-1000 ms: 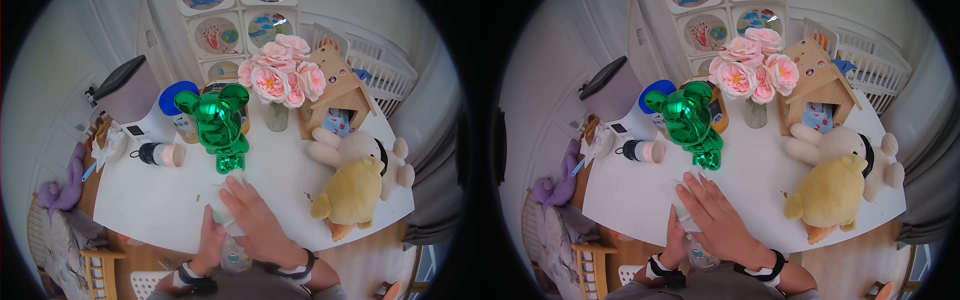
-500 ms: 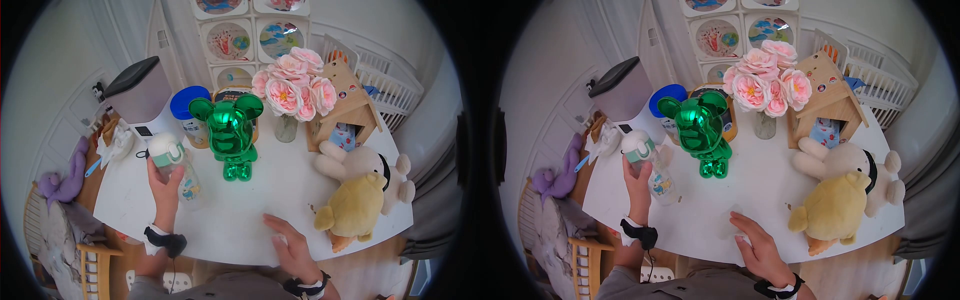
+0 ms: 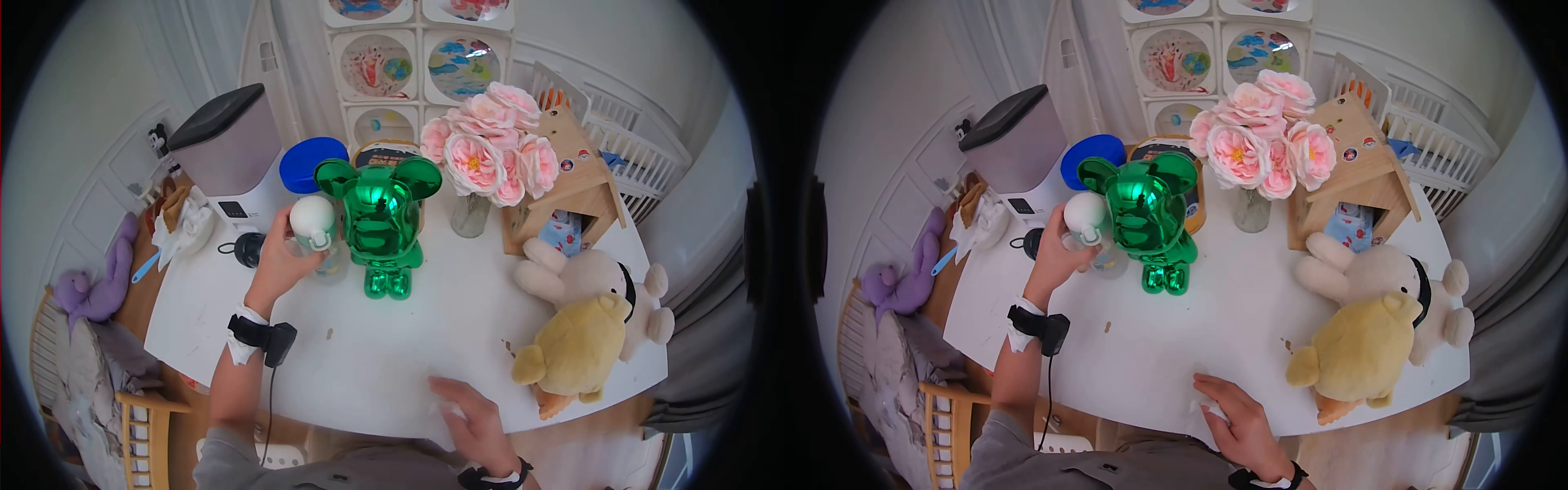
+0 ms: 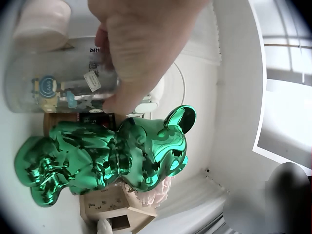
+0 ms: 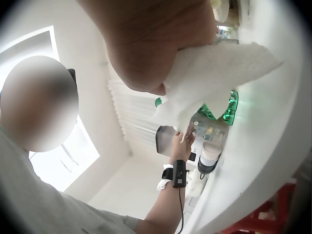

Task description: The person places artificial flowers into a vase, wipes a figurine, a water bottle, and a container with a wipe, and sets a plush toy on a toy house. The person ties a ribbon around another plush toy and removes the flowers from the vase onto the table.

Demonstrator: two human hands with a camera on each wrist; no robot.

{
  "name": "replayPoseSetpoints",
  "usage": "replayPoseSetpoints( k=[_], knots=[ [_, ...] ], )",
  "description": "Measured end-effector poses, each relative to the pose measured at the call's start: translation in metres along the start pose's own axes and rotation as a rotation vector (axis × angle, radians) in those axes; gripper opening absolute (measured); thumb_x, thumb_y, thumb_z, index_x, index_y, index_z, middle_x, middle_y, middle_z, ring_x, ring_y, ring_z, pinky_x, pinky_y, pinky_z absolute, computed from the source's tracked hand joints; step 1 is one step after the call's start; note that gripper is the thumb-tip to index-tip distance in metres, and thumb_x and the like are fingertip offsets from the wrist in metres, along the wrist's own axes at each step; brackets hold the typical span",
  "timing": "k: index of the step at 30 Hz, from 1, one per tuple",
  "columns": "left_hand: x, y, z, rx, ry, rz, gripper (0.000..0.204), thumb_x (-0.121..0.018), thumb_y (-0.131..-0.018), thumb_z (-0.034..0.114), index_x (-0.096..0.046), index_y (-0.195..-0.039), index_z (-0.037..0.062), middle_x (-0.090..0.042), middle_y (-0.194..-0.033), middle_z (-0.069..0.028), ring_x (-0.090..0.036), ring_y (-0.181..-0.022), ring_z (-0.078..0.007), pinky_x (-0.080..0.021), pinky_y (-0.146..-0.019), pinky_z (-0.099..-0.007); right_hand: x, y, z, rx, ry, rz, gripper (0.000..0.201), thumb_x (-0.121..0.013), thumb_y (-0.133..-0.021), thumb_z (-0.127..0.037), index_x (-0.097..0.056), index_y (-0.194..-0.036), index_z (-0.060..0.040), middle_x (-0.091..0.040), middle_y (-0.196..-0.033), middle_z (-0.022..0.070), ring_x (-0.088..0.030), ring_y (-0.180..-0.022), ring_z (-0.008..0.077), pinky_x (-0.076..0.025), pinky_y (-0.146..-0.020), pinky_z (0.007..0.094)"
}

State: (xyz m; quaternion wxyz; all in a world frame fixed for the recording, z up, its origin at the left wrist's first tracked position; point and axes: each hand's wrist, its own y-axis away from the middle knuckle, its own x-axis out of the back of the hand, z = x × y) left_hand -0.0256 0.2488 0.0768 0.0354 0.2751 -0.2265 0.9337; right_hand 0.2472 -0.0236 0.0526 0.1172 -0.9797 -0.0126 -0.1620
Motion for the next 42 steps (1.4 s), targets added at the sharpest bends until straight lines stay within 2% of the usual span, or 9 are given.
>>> replayPoseSetpoints(
  k=[18, 21, 23, 24, 26, 30, 32, 35, 42],
  knots=[
    [0.014, -0.002, -0.014, 0.04, 0.135, -0.188, 0.076, -0.076, -0.07, 0.008, -0.043, -0.139, 0.0037, -0.052, -0.135, -0.0083, -0.049, -0.126, -0.0226, -0.036, -0.109, -0.0359, -0.007, 0.003, 0.006, -0.015, -0.002, -0.037, 0.039, -0.061, -0.085, 0.006, -0.061, -0.123, -0.0025, -0.064, -0.124, 0.0166, -0.065, -0.111, 0.0333, -0.054, -0.091, 0.0355],
    [0.031, 0.009, -0.044, -0.06, 0.034, -0.013, 0.081, -0.076, -0.073, 0.017, -0.038, -0.143, 0.0033, -0.043, -0.141, -0.0141, -0.043, -0.131, -0.0298, -0.038, -0.106, -0.0398, -0.004, 0.005, 0.006, -0.023, 0.022, -0.039, 0.039, -0.061, -0.084, 0.006, -0.062, -0.122, -0.0026, -0.064, -0.124, 0.0168, -0.065, -0.111, 0.0333, -0.054, -0.091, 0.0353],
    [0.031, 0.015, -0.086, 0.199, 0.1, 0.479, 0.085, -0.076, -0.076, 0.03, -0.035, -0.145, 0.0031, -0.034, -0.142, -0.0195, -0.036, -0.134, -0.0334, -0.036, -0.105, -0.0438, -0.004, 0.006, 0.012, -0.011, 0.013, -0.041, 0.039, -0.061, -0.084, 0.006, -0.062, -0.122, -0.0028, -0.064, -0.124, 0.0166, -0.065, -0.11, 0.0334, -0.054, -0.091, 0.0355],
    [0.031, 0.015, -0.093, 0.201, 0.093, 0.482, 0.085, -0.076, -0.076, 0.03, -0.035, -0.145, 0.0031, -0.034, -0.142, -0.0195, -0.036, -0.134, -0.0334, -0.036, -0.105, -0.0438, -0.004, 0.007, 0.014, -0.004, 0.011, -0.04, 0.04, -0.061, -0.084, 0.006, -0.061, -0.122, -0.003, -0.064, -0.124, 0.0165, -0.065, -0.11, 0.0335, -0.054, -0.091, 0.0358],
    [0.031, 0.015, -0.107, 0.547, -0.232, 0.803, 0.095, -0.079, -0.076, 0.043, -0.03, -0.146, 0.003, -0.035, -0.139, -0.0254, -0.038, -0.131, -0.0343, -0.037, -0.105, -0.0448, -0.006, 0.006, 0.015, -0.002, -0.012, -0.058, 0.04, -0.061, -0.083, 0.006, -0.061, -0.122, -0.0031, -0.064, -0.124, 0.0165, -0.065, -0.11, 0.0339, -0.054, -0.091, 0.0361],
    [0.033, 0.006, -0.148, 0.816, -0.172, 0.779, 0.105, -0.081, -0.074, 0.047, -0.023, -0.148, 0.0019, -0.039, -0.135, -0.0265, -0.044, -0.124, -0.0354, -0.039, -0.101, -0.0426, -0.007, 0.006, 0.011, 0.01, 0.01, -0.104, 0.041, -0.061, -0.082, 0.006, -0.061, -0.123, -0.0035, -0.064, -0.123, 0.0166, -0.064, -0.11, 0.0346, -0.054, -0.091, 0.0369],
    [0.04, 0.008, -0.186, 0.77, 0.131, 0.59, 0.11, -0.082, -0.072, 0.051, -0.021, -0.148, 0.0019, -0.052, -0.117, -0.0141, -0.055, -0.098, -0.0212, -0.045, -0.082, -0.0336, -0.004, 0.007, 0.013, 0.014, 0.014, -0.108, 0.042, -0.062, -0.082, 0.006, -0.061, -0.123, -0.0035, -0.064, -0.124, 0.0165, -0.064, -0.11, 0.0345, -0.054, -0.09, 0.0368],
    [0.046, 0.014, -0.109, 0.836, 0.262, 0.461, 0.113, -0.086, -0.071, 0.043, -0.016, -0.149, 0.0004, -0.046, -0.13, -0.0214, -0.051, -0.119, -0.028, -0.042, -0.099, -0.0397, -0.003, 0.014, 0.022, 0.021, 0.015, -0.1, 0.043, -0.062, -0.082, 0.005, -0.061, -0.124, -0.0035, -0.064, -0.124, 0.016, -0.064, -0.11, 0.0344, -0.054, -0.091, 0.0368],
    [0.053, 0.044, -0.092, 0.637, 0.534, 0.614, 0.113, -0.089, -0.068, 0.023, -0.014, -0.15, 0.002, -0.047, -0.129, -0.0186, -0.056, -0.111, -0.0249, -0.047, -0.093, -0.0345, -0.009, 0.014, 0.019, -0.007, -0.048, -0.128, 0.045, -0.061, -0.079, 0.009, -0.062, -0.123, -0.0021, -0.064, -0.121, 0.0174, -0.063, -0.111, 0.034, -0.05, -0.096, 0.0365]
  ],
)
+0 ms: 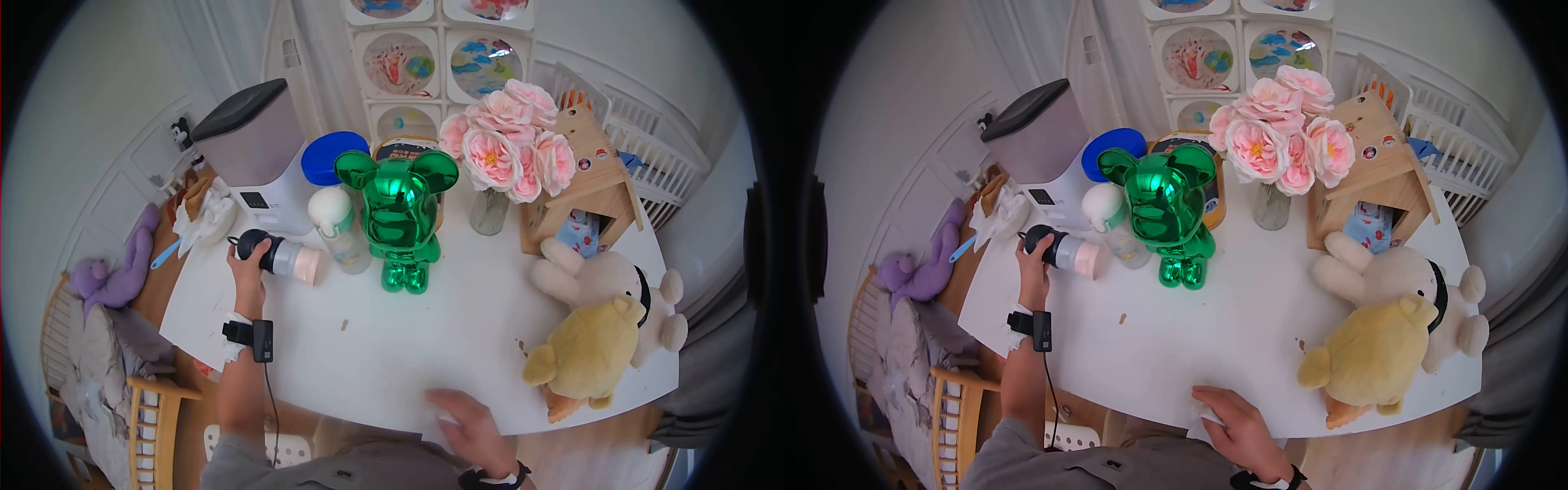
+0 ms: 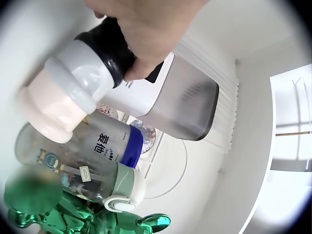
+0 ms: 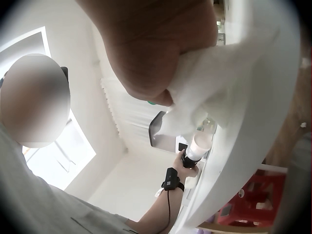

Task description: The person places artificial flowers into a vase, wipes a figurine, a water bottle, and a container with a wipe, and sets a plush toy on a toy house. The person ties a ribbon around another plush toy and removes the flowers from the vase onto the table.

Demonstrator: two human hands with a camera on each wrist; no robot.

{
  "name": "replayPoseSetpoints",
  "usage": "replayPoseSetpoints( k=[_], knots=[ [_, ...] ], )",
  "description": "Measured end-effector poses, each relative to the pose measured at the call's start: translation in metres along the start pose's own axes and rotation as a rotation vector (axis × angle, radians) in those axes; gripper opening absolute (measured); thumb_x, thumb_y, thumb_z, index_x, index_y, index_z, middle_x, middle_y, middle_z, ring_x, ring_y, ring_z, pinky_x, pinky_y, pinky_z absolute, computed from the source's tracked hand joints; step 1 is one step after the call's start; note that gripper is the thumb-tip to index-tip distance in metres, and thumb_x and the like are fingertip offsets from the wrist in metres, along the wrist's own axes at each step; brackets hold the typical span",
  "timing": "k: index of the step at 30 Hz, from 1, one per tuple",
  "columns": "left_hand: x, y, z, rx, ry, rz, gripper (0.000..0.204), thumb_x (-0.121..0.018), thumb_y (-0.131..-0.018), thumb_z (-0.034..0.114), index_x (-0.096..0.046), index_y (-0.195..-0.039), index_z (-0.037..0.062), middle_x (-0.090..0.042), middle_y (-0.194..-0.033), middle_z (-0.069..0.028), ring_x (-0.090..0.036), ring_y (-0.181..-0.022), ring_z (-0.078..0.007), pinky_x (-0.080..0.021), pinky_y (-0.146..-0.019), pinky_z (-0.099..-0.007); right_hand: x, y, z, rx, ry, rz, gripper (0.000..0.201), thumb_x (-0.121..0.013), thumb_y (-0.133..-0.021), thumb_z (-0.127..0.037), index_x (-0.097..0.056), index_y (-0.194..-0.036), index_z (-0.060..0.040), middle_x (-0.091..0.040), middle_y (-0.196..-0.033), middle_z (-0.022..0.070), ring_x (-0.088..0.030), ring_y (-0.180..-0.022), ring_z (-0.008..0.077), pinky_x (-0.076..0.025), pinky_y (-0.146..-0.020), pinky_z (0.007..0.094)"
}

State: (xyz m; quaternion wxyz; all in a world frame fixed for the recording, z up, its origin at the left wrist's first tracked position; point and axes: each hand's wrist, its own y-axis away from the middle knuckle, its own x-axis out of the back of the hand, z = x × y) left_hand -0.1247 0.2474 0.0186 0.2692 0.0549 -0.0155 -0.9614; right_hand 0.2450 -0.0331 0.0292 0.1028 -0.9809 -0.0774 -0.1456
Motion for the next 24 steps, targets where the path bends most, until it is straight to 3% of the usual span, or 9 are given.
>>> replayPoseSetpoints(
  k=[4, 7, 9, 13, 14, 17, 18, 22, 24],
  knots=[
    [0.005, 0.055, 0.019, -0.313, -0.048, -0.006, 0.114, -0.087, -0.066, 0.012, -0.013, -0.152, 0.007, -0.041, -0.133, -0.0172, -0.054, -0.114, -0.0255, -0.048, -0.096, -0.0361, -0.003, -0.004, -0.002, -0.022, -0.033, -0.024, 0.043, -0.057, -0.081, 0.009, -0.062, -0.123, -0.0014, -0.064, -0.123, 0.0173, -0.062, -0.114, 0.0325, -0.048, -0.099, 0.037],
    [-0.003, 0.122, 0.023, -0.521, -0.138, -0.125, 0.119, -0.085, -0.064, 0.005, -0.008, -0.154, 0.0121, -0.033, -0.136, -0.0156, -0.053, -0.117, -0.0279, -0.048, -0.099, -0.0377, -0.005, -0.009, 0.003, -0.049, -0.207, -0.041, 0.034, -0.053, -0.093, -0.002, -0.06, -0.126, -0.0021, -0.059, -0.133, 0.0162, -0.057, -0.124, 0.0308, -0.044, -0.104, 0.0376],
    [-0.019, 0.179, 0.024, -0.555, -0.056, -0.298, 0.121, -0.084, -0.064, 0.006, -0.006, -0.155, 0.0113, -0.029, -0.139, -0.0132, -0.048, -0.125, -0.0275, -0.044, -0.103, -0.0389, -0.009, -0.01, 0.003, -0.06, -0.551, 0.164, 0.042, -0.046, -0.102, -0.025, -0.052, -0.136, -0.0003, -0.048, -0.146, 0.0175, -0.043, -0.137, 0.0289, -0.031, -0.114, 0.0399],
    [-0.023, 0.225, -0.011, -0.775, -0.185, -0.644, 0.129, -0.087, -0.061, 0.009, 0.001, -0.154, 0.0085, -0.029, -0.139, -0.0138, -0.045, -0.125, -0.0279, -0.044, -0.102, -0.0409, 0.001, -0.025, -0.019, -0.088, -0.719, 0.33, 0.064, -0.04, -0.102, -0.046, -0.039, -0.145, 0.0014, -0.032, -0.156, 0.0185, -0.03, -0.144, 0.0287, -0.024, -0.117, 0.0419],
    [-0.033, 0.236, -0.006, -0.8, -0.231, -0.644, 0.109, -0.088, -0.063, 0.011, -0.017, -0.145, 0.0018, -0.035, -0.13, -0.0154, -0.048, -0.118, -0.0262, -0.047, -0.096, -0.0385, 0.001, -0.027, -0.021, -0.067, -0.739, 0.375, 0.069, -0.04, -0.101, -0.051, -0.036, -0.146, 0.0006, -0.031, -0.157, 0.0183, -0.029, -0.145, 0.0284, -0.024, -0.117, 0.0426],
    [-0.043, 0.249, -0.011, -0.703, -0.368, -0.808, 0.131, -0.09, -0.058, 0.008, -0.001, -0.154, 0.0079, -0.036, -0.135, -0.0168, -0.046, -0.123, -0.0288, -0.043, -0.101, -0.0424, 0.004, -0.035, -0.029, -0.011, -0.753, 0.443, 0.075, -0.04, -0.098, -0.057, -0.034, -0.147, -0.0004, -0.029, -0.158, 0.0179, -0.028, -0.145, 0.0283, -0.024, -0.117, 0.0433],
    [-0.048, 0.251, -0.012, -0.803, -0.284, -0.807, 0.131, -0.091, -0.059, 0.007, -0.001, -0.155, 0.0088, -0.037, -0.138, -0.0185, -0.047, -0.122, -0.0289, -0.043, -0.101, -0.042, 0.005, -0.039, -0.033, 0.026, -0.752, 0.46, 0.077, -0.041, -0.098, -0.059, -0.034, -0.147, -0.0005, -0.028, -0.158, 0.0177, -0.029, -0.145, 0.0285, -0.025, -0.117, 0.0433],
    [-0.056, 0.252, -0.017, -0.722, -0.158, -0.886, 0.116, -0.089, -0.062, 0.006, -0.013, -0.151, 0.0013, -0.035, -0.14, -0.0182, -0.049, -0.123, -0.0276, -0.043, -0.103, -0.0389, 0.001, -0.049, -0.046, 0.041, -0.766, 0.435, 0.079, -0.04, -0.098, -0.061, -0.032, -0.149, -0.0004, -0.028, -0.158, 0.0177, -0.028, -0.145, 0.0291, -0.023, -0.118, 0.044],
    [-0.054, 0.251, -0.029, -0.495, 0.019, -0.942, 0.121, -0.088, -0.065, 0.007, -0.007, -0.154, 0.0033, -0.034, -0.145, -0.0195, -0.045, -0.13, -0.0286, -0.039, -0.107, -0.0399, -0.007, -0.054, -0.043, 0.16, -0.453, 0.513, 0.085, -0.038, -0.097, -0.064, -0.028, -0.15, 0.0011, -0.027, -0.157, 0.0178, -0.031, -0.143, 0.0299, -0.022, -0.118, 0.0442]
  ],
)
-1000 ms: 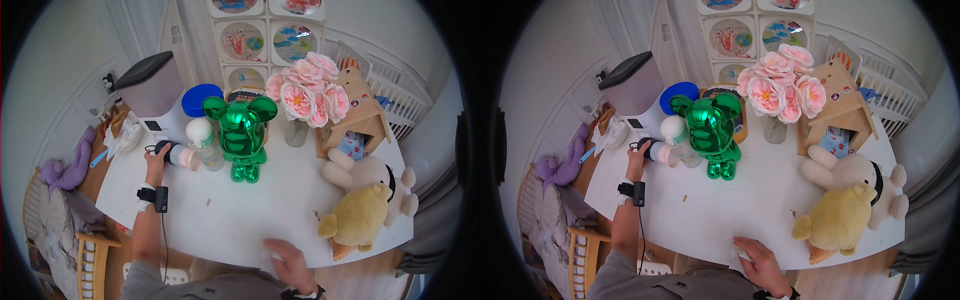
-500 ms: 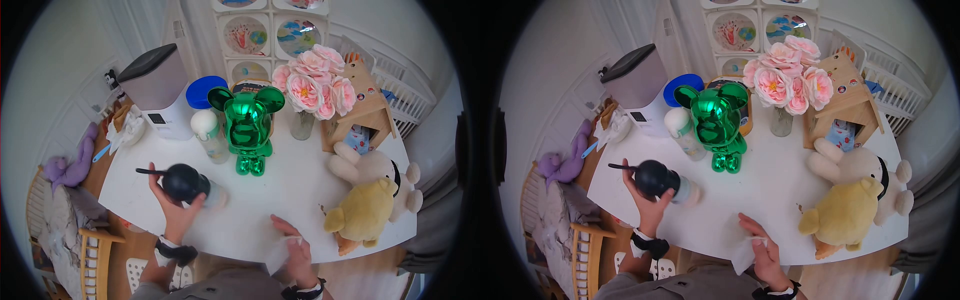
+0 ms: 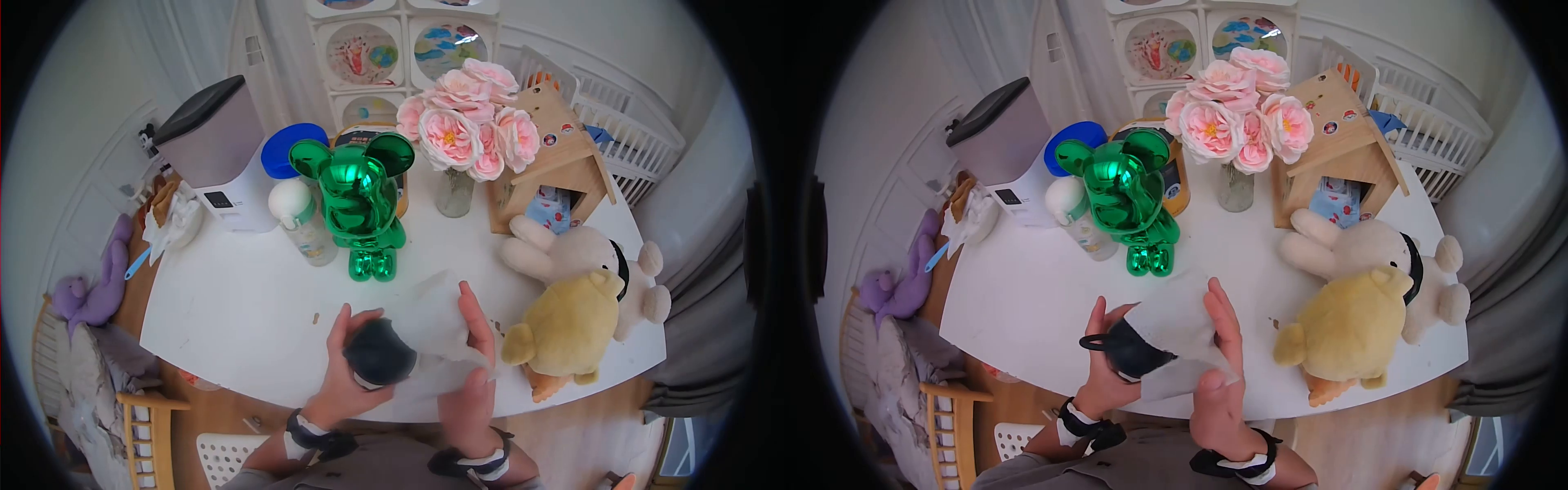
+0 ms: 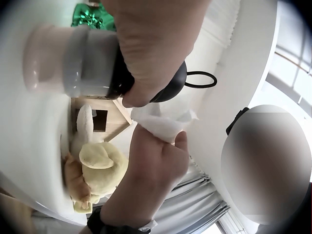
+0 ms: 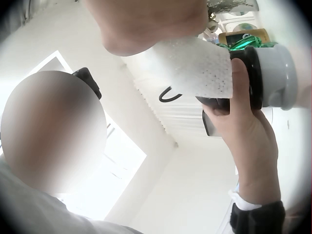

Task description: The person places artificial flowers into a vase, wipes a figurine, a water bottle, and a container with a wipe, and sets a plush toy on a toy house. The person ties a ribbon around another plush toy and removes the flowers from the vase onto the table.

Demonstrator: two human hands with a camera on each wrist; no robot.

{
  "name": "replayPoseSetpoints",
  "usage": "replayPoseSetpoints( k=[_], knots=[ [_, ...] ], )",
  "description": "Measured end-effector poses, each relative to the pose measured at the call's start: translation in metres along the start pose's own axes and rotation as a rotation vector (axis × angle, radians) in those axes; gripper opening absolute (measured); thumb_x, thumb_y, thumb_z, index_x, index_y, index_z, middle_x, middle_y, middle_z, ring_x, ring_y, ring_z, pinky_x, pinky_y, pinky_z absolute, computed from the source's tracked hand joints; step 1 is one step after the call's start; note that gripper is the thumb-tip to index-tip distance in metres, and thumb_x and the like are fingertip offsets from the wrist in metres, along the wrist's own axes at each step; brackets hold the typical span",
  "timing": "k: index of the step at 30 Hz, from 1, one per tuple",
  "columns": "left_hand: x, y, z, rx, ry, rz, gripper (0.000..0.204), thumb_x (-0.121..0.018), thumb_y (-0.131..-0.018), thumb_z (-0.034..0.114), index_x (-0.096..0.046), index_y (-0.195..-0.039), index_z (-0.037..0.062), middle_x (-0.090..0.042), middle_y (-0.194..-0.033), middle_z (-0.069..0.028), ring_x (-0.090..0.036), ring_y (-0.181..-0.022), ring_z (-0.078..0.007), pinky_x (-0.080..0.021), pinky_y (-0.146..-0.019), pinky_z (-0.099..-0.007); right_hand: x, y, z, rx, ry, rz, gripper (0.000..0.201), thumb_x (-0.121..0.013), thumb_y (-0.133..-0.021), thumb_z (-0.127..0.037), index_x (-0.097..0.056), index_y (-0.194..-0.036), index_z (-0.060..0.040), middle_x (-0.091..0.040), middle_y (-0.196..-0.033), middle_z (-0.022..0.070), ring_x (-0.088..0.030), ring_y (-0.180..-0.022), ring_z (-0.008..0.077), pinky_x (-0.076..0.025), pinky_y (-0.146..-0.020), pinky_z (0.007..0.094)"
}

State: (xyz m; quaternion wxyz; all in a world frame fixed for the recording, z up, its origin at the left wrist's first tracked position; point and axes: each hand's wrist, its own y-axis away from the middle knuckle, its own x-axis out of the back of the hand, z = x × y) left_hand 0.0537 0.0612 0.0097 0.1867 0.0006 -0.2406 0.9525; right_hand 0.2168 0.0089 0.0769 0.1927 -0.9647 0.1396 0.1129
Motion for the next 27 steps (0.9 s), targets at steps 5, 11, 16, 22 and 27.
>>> replayPoseSetpoints(
  k=[5, 11, 16, 22, 27],
  knots=[
    [-0.009, 0.014, -0.004, 0.411, 0.432, 0.115, 0.118, -0.087, -0.069, 0.016, -0.005, -0.153, 0.0049, -0.034, -0.145, -0.0176, -0.042, -0.133, -0.0269, -0.036, -0.109, -0.04, -0.009, 0.002, 0.006, 0.078, 0.255, -0.344, 0.08, -0.062, -0.093, -0.037, -0.024, -0.15, 0.006, -0.026, -0.155, 0.0257, -0.031, -0.141, 0.04, -0.026, -0.115, 0.048],
    [-0.017, 0.029, -0.011, 0.232, 0.086, 0.03, 0.093, -0.082, -0.077, 0.024, -0.02, -0.145, 0.0063, -0.04, -0.141, -0.0147, -0.044, -0.13, -0.0258, -0.038, -0.106, -0.0404, -0.027, -0.004, 0.013, 0.271, 0.745, -0.256, 0.07, -0.079, -0.076, -0.016, -0.045, -0.133, 0.0062, -0.05, -0.131, 0.0244, -0.052, -0.118, 0.0418, -0.047, -0.097, 0.0452],
    [-0.028, 0.022, -0.002, -0.024, -0.306, 0.063, 0.078, -0.072, -0.087, 0.024, -0.025, -0.147, 0.0095, -0.042, -0.142, -0.0107, -0.046, -0.129, -0.0244, -0.037, -0.108, -0.0412, -0.028, -0.025, 0.002, 0.223, 0.752, -0.28, 0.042, -0.075, -0.075, -0.011, -0.062, -0.113, 0.0, -0.064, -0.108, 0.0175, -0.063, -0.099, 0.0357, -0.055, -0.08, 0.0354],
    [-0.02, 0.041, -0.024, 0.348, -0.012, -0.076, 0.063, -0.073, -0.076, 0.01, -0.047, -0.133, 0.0066, -0.05, -0.133, -0.0112, -0.047, -0.125, -0.0239, -0.039, -0.102, -0.0419, 0.002, -0.044, 0.009, -0.121, 0.205, -0.595, 0.044, -0.067, -0.076, -0.004, -0.062, -0.119, -0.0011, -0.062, -0.115, 0.015, -0.06, -0.11, 0.0295, -0.047, -0.096, 0.0361],
    [-0.021, 0.041, -0.027, 0.145, -0.211, -0.025, 0.071, -0.072, -0.075, 0.005, -0.037, -0.137, 0.0041, -0.048, -0.129, -0.0141, -0.047, -0.125, -0.025, -0.037, -0.104, -0.0428, 0.016, -0.025, 0.02, -0.309, -0.024, -0.589, 0.063, -0.07, -0.084, -0.011, -0.042, -0.141, -0.0039, -0.047, -0.134, 0.0111, -0.048, -0.124, 0.0211, -0.036, -0.106, 0.0348]
  ],
)
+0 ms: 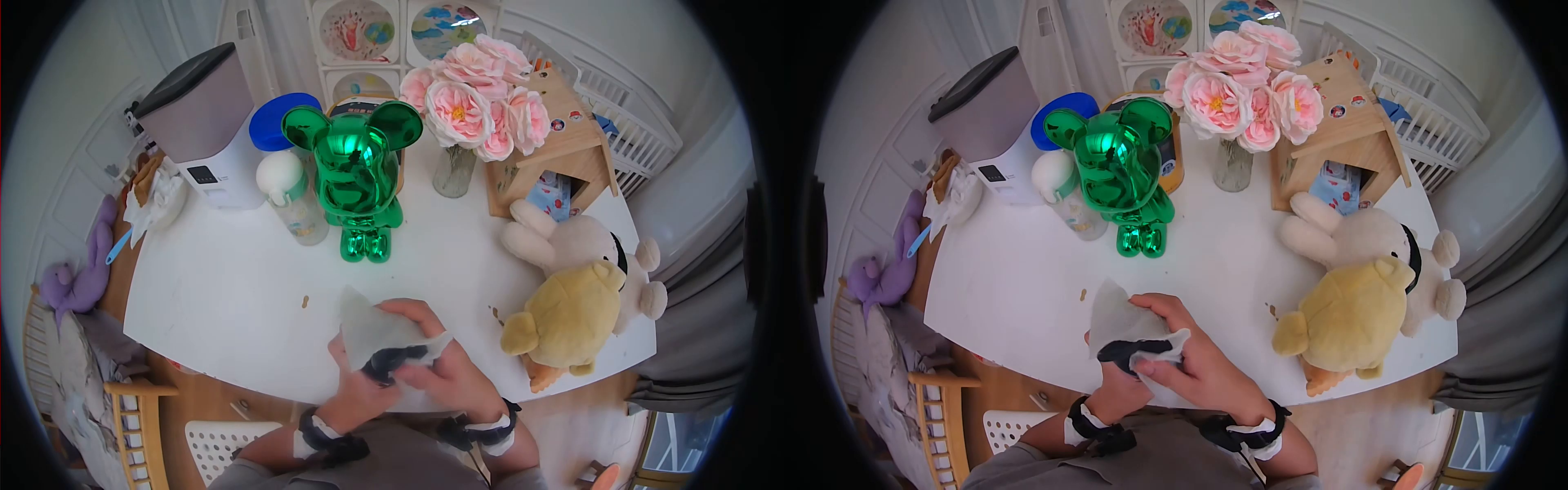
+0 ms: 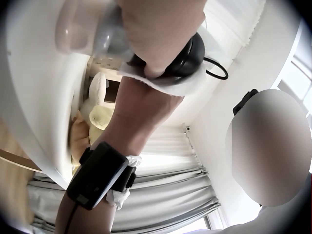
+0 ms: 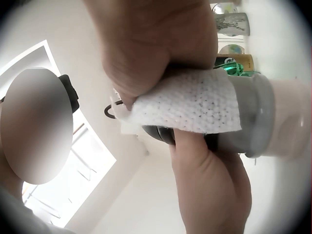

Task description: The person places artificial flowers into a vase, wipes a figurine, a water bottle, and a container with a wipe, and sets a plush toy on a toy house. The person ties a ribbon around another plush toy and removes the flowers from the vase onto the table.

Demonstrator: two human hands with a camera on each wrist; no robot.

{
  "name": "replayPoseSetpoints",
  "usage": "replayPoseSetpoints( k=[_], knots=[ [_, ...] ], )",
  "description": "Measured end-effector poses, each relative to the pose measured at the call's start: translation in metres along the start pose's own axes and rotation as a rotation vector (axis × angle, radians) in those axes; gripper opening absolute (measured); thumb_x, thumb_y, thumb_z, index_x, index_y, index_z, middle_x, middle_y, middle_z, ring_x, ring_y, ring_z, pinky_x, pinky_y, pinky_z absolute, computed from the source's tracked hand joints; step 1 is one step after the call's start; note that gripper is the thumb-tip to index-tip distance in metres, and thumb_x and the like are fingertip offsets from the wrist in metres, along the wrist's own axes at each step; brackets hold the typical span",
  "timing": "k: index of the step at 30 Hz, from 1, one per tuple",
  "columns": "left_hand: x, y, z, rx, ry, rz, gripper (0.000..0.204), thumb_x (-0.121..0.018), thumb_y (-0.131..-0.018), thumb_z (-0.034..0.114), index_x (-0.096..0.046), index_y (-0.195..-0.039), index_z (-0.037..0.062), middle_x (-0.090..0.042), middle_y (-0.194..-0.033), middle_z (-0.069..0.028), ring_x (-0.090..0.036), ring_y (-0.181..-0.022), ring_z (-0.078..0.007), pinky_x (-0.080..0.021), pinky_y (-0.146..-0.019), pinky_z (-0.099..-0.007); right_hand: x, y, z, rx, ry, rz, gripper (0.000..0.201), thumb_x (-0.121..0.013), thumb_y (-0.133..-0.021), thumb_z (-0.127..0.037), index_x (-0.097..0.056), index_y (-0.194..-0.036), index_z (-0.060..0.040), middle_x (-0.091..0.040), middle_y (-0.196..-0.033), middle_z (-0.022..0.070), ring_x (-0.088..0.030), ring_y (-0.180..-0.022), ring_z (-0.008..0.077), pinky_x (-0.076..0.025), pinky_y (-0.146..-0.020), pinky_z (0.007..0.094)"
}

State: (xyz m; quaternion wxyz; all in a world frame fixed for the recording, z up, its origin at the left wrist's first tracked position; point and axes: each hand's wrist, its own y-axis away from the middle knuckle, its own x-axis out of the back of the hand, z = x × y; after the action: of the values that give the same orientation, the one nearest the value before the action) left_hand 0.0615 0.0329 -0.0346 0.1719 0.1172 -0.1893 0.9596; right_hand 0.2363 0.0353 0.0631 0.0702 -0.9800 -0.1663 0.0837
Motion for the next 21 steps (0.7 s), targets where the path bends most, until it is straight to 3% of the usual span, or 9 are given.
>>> replayPoseSetpoints(
  k=[2, 4, 5, 9, 11, 13, 15, 19, 21],
  knots=[
    [-0.013, -0.001, -0.006, -0.007, 0.122, 0.157, 0.081, -0.079, -0.078, 0.012, -0.026, -0.138, 0.0043, -0.044, -0.128, -0.0152, -0.05, -0.121, -0.0249, -0.041, -0.101, -0.0417, -0.009, 0.008, 0.006, 0.012, 0.034, 0.05, 0.068, -0.072, -0.083, -0.013, -0.039, -0.141, -0.0043, -0.047, -0.134, 0.0115, -0.048, -0.123, 0.02, -0.037, -0.106, 0.0347],
    [-0.016, -0.007, -0.016, 0.369, 0.416, 0.174, 0.089, -0.084, -0.077, 0.02, -0.021, -0.138, 0.0057, -0.041, -0.131, -0.0162, -0.051, -0.119, -0.0236, -0.045, -0.098, -0.0404, -0.016, 0.011, 0.008, 0.026, 0.07, 0.107, 0.072, -0.075, -0.082, -0.015, -0.036, -0.142, -0.0048, -0.046, -0.134, 0.0119, -0.048, -0.122, 0.019, -0.038, -0.105, 0.0347],
    [-0.016, -0.002, -0.012, 0.247, 0.443, 0.176, 0.094, -0.085, -0.076, 0.021, -0.017, -0.14, 0.0066, -0.041, -0.131, -0.0161, -0.052, -0.119, -0.0238, -0.045, -0.099, -0.0406, -0.02, 0.011, 0.006, 0.04, 0.176, 0.173, 0.072, -0.077, -0.081, -0.016, -0.038, -0.14, -0.0047, -0.047, -0.132, 0.0121, -0.049, -0.12, 0.019, -0.04, -0.102, 0.0344],
    [-0.009, -0.004, -0.007, 0.336, 0.491, 0.18, 0.093, -0.084, -0.078, 0.021, -0.016, -0.139, 0.0072, -0.042, -0.132, -0.0166, -0.053, -0.118, -0.0246, -0.045, -0.099, -0.0406, -0.039, 0.007, -0.01, 0.026, 0.425, 0.365, 0.065, -0.078, -0.08, -0.018, -0.045, -0.133, -0.0024, -0.053, -0.123, 0.0107, -0.055, -0.113, 0.0194, -0.046, -0.094, 0.0339],
    [0.001, -0.014, 0.031, -0.17, -0.159, 0.151, 0.092, -0.085, -0.077, 0.023, -0.016, -0.138, 0.0077, -0.042, -0.133, -0.0164, -0.053, -0.116, -0.0246, -0.045, -0.098, -0.04, -0.036, 0.003, -0.005, 0.039, 0.358, 0.355, 0.057, -0.075, -0.083, -0.018, -0.047, -0.13, -0.0008, -0.054, -0.121, 0.0103, -0.056, -0.111, 0.0199, -0.047, -0.093, 0.0342],
    [-0.005, -0.012, 0.024, -0.164, -0.2, 0.184, 0.094, -0.085, -0.077, 0.024, -0.015, -0.138, 0.0077, -0.042, -0.133, -0.0166, -0.053, -0.115, -0.0246, -0.044, -0.098, -0.0405, -0.03, 0.0, 0.0, 0.048, 0.29, 0.348, 0.05, -0.072, -0.086, -0.018, -0.05, -0.127, 0.0008, -0.056, -0.12, 0.0099, -0.058, -0.108, 0.0204, -0.048, -0.091, 0.0344],
    [-0.01, -0.008, 0.011, -0.17, -0.14, 0.2, 0.097, -0.084, -0.075, 0.017, -0.012, -0.138, 0.0061, -0.039, -0.134, -0.0182, -0.05, -0.118, -0.0262, -0.041, -0.1, -0.0435, -0.02, -0.003, 0.003, 0.073, 0.067, 0.232, 0.042, -0.066, -0.091, -0.016, -0.053, -0.126, 0.0028, -0.057, -0.121, 0.0157, -0.055, -0.116, 0.0236, -0.041, -0.102, 0.0347],
    [-0.013, -0.004, 0.007, -0.119, -0.046, 0.183, 0.1, -0.076, -0.069, 0.001, -0.007, -0.141, 0.0042, -0.03, -0.137, -0.0196, -0.042, -0.126, -0.0295, -0.037, -0.105, -0.0458, -0.004, -0.001, 0.008, 0.033, -0.16, 0.131, 0.049, -0.06, -0.097, -0.029, -0.049, -0.135, 0.0005, -0.054, -0.13, 0.0134, -0.054, -0.119, 0.0225, -0.039, -0.103, 0.0323],
    [-0.011, 0.0, -0.002, -0.106, -0.047, 0.147, 0.101, -0.079, -0.07, 0.004, -0.007, -0.142, 0.0043, -0.031, -0.137, -0.0195, -0.043, -0.125, -0.0288, -0.037, -0.105, -0.0457, -0.006, 0.005, 0.013, 0.053, -0.155, 0.13, 0.052, -0.064, -0.094, -0.028, -0.048, -0.136, -0.0002, -0.055, -0.128, 0.0128, -0.053, -0.119, 0.022, -0.04, -0.103, 0.0326]
  ],
)
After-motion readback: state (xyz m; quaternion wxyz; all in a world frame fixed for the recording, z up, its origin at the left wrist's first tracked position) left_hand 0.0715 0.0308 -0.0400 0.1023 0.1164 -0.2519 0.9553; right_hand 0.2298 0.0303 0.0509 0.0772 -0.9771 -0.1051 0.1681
